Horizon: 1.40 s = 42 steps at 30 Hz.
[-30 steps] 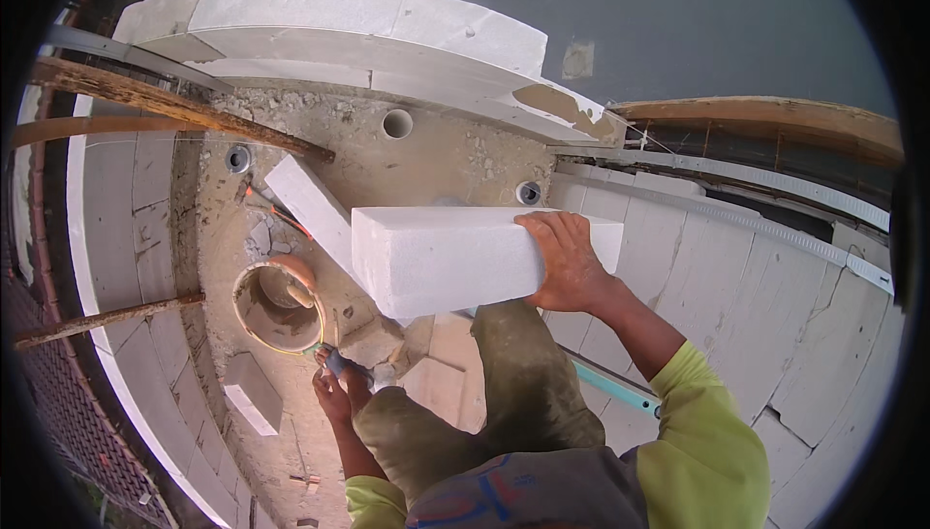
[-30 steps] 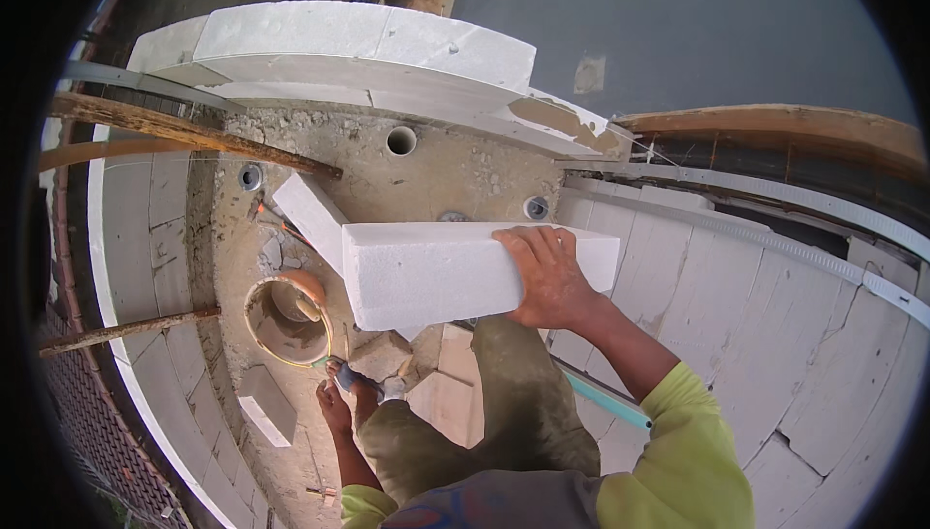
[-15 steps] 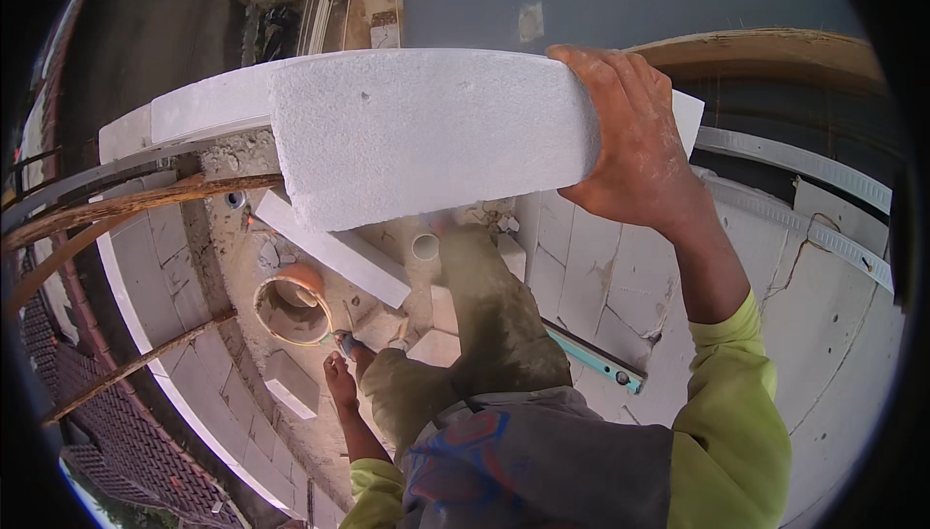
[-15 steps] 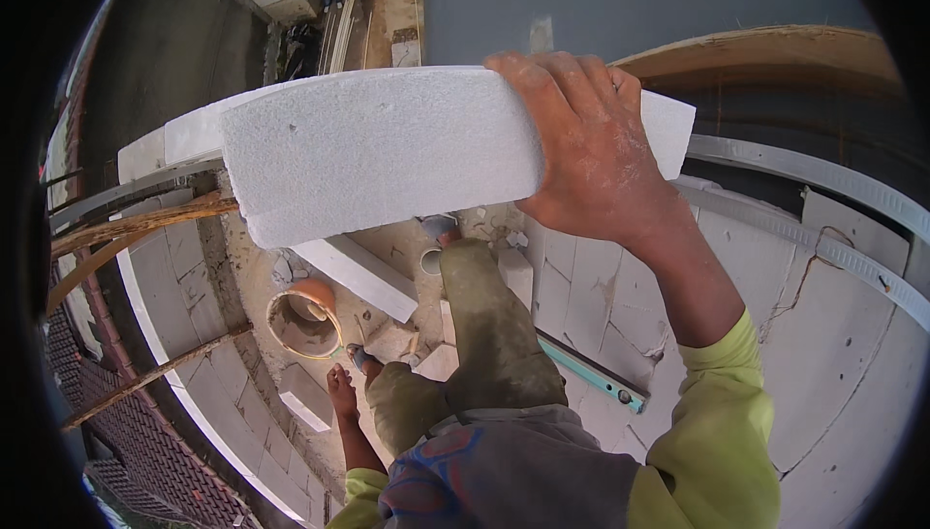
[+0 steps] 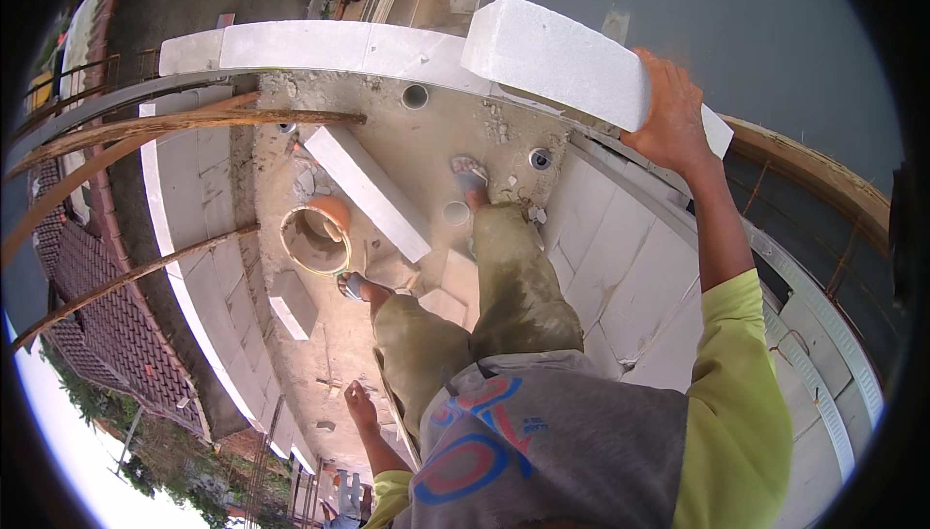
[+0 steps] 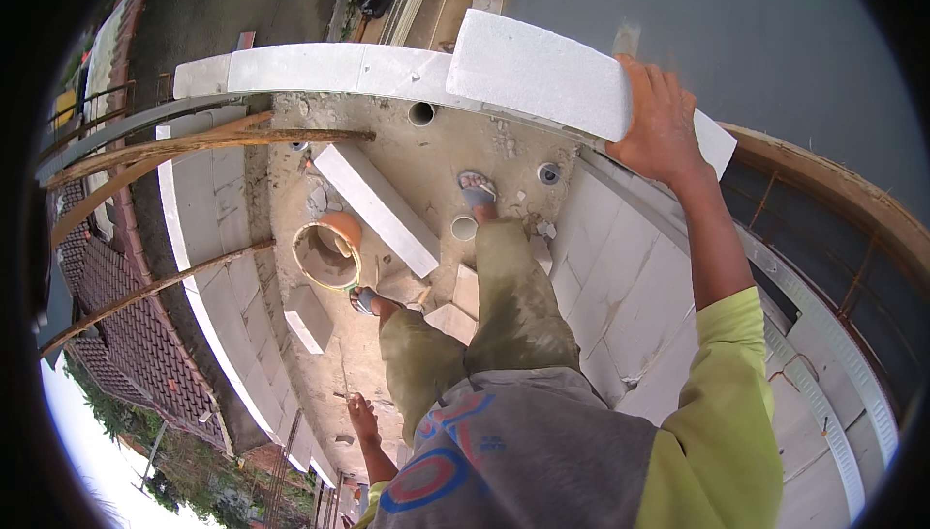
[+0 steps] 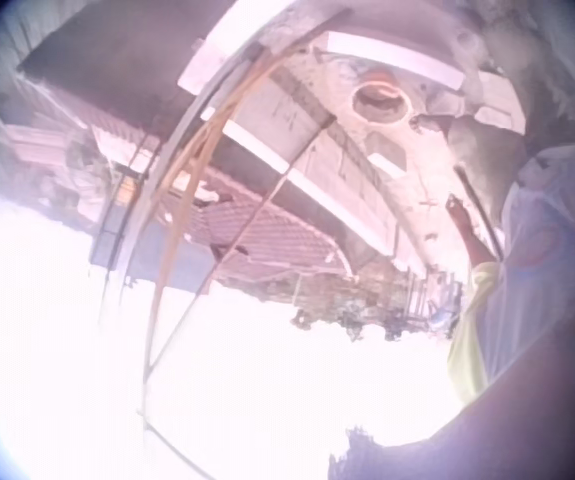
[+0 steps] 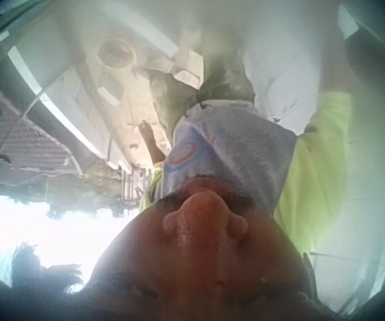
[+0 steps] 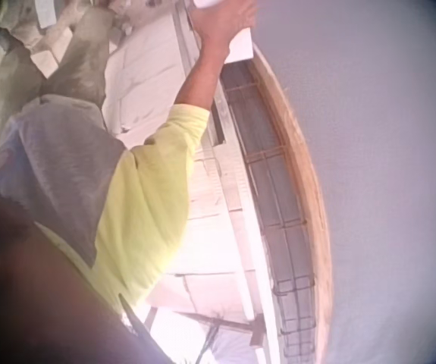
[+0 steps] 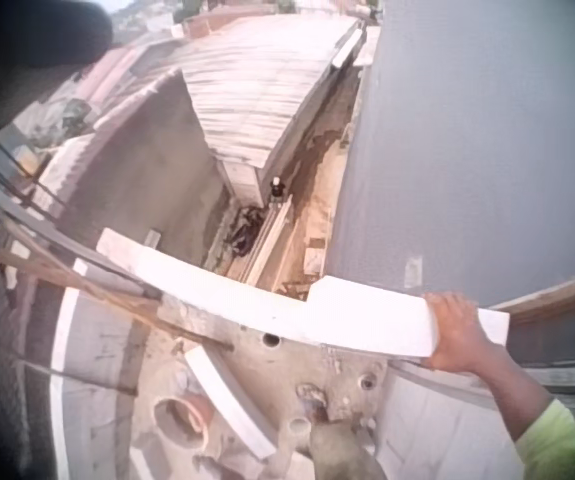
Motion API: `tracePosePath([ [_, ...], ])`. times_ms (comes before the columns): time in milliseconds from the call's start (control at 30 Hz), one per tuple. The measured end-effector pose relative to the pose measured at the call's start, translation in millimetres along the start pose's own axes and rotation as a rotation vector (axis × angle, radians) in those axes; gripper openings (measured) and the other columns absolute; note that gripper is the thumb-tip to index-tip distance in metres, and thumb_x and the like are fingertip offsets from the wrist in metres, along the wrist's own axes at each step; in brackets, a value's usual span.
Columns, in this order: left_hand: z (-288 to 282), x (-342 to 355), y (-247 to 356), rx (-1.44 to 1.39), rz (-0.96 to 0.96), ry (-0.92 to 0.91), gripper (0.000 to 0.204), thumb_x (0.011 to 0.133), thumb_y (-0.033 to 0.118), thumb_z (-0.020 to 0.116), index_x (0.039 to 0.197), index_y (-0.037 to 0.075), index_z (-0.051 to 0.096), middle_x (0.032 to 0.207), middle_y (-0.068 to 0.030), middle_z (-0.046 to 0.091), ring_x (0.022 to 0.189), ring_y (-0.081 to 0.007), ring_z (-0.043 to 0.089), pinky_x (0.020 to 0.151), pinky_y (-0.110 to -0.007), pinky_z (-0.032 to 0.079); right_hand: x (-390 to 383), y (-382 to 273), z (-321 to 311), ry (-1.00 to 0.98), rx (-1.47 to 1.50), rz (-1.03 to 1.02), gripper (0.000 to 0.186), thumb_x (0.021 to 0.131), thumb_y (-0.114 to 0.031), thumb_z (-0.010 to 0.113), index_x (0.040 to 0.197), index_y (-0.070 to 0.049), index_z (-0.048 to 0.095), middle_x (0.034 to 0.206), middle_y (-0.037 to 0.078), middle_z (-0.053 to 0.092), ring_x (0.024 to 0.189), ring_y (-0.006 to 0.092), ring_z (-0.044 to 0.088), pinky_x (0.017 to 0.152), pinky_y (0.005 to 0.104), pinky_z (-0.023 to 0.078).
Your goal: The person scoops mortar from a bucket and applies it to a wall, then picks up white rectangular tiles, measures them, and uses a hammer to tap them into place. The person also uses a tape measure and a hand saw to cut tiles to size.
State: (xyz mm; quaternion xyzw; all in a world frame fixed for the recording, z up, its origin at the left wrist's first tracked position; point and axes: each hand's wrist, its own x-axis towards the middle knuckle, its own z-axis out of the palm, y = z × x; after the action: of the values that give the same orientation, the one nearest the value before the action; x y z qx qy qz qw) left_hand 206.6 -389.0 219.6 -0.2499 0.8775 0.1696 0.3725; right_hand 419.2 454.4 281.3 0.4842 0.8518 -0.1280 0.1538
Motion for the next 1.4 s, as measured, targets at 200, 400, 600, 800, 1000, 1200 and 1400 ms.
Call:
tracePosePath([
  [200,-2,-27,-16,0.032,-0.057,-0.048,0.071,0.111,0.066,0.057,0.157,0.012,0.047,0.142,-0.0205,0.066,0.125,-0.0339,0.068,0.097,-0.051,0.054,5,3,6,-0.072,-0.030,-0.014,0.120,0.064,-0.024,0.098,0.169,-0.019,0.038,0.150,0.010,0.055,0.145,0.0333,0.050,0.126,0.0555,0.034],
  [400,32,-34,11,-0.008,-0.053,-0.099,0.069,0.114,0.060,0.055,0.153,0.004,0.049,0.134,-0.0191,0.066,0.119,-0.0313,0.065,0.100,-0.043,0.054,-6,6,11,-0.045,-0.030,-0.049,0.115,0.069,-0.028,0.096,0.168,-0.017,0.040,0.145,0.014,0.056,0.143,0.0346,0.050,0.118,0.0624,0.035],
  [600,35,-32,58,0.057,-0.037,-0.152,0.067,0.114,0.061,0.053,0.157,0.010,0.046,0.143,-0.0218,0.064,0.127,-0.0354,0.063,0.108,-0.054,0.049,-17,32,27,-0.020,0.044,-0.083,0.116,0.067,-0.027,0.096,0.168,-0.015,0.041,0.147,0.015,0.057,0.140,0.0357,0.053,0.116,0.0635,0.036],
  [800,19,-33,71,0.028,-0.024,-0.082,0.063,0.115,0.058,0.054,0.153,0.008,0.048,0.134,-0.0189,0.065,0.120,-0.0316,0.064,0.106,-0.050,0.051,-13,39,23,-0.148,0.062,-0.002,0.118,0.068,-0.026,0.097,0.169,-0.018,0.037,0.154,0.015,0.052,0.150,0.0369,0.045,0.128,0.0578,0.030],
  [1000,16,-42,65,0.006,0.061,-0.099,0.053,0.118,0.044,0.058,0.144,-0.002,0.053,0.114,-0.0110,0.067,0.103,-0.0201,0.064,0.094,-0.035,0.054,-13,53,44,-0.088,0.026,-0.036,0.116,0.066,-0.022,0.096,0.168,-0.015,0.040,0.152,0.015,0.054,0.148,0.0375,0.048,0.125,0.0582,0.033],
  [1200,24,-51,48,-0.007,0.077,-0.094,0.054,0.117,0.043,0.060,0.148,-0.001,0.050,0.109,-0.0105,0.068,0.099,-0.0188,0.063,0.092,-0.034,0.052,-11,65,51,-0.089,0.015,-0.026,0.116,0.066,-0.016,0.094,0.168,-0.015,0.038,0.154,0.016,0.053,0.150,0.0399,0.046,0.129,0.0575,0.032],
  [1400,35,-56,44,-0.012,0.085,-0.102,0.058,0.117,0.042,0.060,0.151,-0.002,0.047,0.109,-0.0124,0.071,0.100,-0.0207,0.064,0.093,-0.036,0.052,-5,63,64,-0.100,0.001,-0.058,0.111,0.068,-0.018,0.092,0.167,-0.013,0.040,0.152,0.016,0.054,0.148,0.0398,0.048,0.123,0.0603,0.034],
])
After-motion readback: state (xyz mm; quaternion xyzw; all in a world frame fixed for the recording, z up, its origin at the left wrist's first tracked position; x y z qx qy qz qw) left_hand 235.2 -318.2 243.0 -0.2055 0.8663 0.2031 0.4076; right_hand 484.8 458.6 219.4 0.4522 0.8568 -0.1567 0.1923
